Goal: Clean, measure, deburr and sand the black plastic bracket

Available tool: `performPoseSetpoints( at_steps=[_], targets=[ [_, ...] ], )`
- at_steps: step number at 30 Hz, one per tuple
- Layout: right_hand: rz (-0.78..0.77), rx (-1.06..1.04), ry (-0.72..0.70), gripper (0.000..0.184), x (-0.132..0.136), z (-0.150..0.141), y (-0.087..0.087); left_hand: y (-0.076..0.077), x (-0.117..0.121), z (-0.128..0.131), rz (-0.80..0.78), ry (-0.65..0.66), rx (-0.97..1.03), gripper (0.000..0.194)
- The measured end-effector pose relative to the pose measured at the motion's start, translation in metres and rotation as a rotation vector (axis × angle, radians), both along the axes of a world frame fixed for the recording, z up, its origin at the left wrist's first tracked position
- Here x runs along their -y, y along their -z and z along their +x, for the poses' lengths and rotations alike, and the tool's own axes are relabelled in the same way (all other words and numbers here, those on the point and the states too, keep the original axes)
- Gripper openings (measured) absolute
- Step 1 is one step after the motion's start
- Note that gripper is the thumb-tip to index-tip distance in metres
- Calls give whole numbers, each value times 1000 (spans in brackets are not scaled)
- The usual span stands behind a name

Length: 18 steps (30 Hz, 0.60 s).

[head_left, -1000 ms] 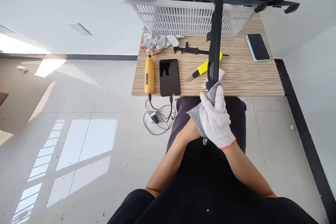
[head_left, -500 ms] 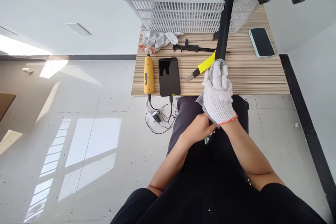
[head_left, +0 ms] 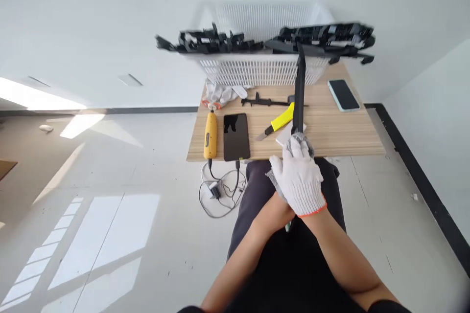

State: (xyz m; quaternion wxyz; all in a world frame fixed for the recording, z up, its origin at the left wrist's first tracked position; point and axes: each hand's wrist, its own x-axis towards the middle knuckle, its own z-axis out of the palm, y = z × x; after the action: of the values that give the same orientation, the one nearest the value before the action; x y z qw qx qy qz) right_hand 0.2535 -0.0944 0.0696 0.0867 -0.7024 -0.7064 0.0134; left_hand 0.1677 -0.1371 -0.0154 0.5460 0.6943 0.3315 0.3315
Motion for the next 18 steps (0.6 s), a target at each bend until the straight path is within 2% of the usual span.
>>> performPoseSetpoints(
  at_steps=[4,7,11,13,15,16,18],
  targets=[
    [18,-17,-65,44,0,20,-9,13,1,5,52,24,-77,62],
    [-55,34,-32,43,-7,22,-17,22,-3,7,57,-1,-138,65],
    [-120,39,55,46,-9,14,-23,22,-5,13,73,-38,-142,64],
    [-104,57,40,48,-5,15,-11,22,-4,19,93,-48,-86,62],
    [-20,104,-37,55,0,17,15,28,-4,24,79,-41,-20,57],
    [20,119,-46,65,2,17,31,34,-4,25,44,-40,2,56],
    [114,110,-53,74,0,16,59,48,-5,23,-143,-54,68,50]
  ],
)
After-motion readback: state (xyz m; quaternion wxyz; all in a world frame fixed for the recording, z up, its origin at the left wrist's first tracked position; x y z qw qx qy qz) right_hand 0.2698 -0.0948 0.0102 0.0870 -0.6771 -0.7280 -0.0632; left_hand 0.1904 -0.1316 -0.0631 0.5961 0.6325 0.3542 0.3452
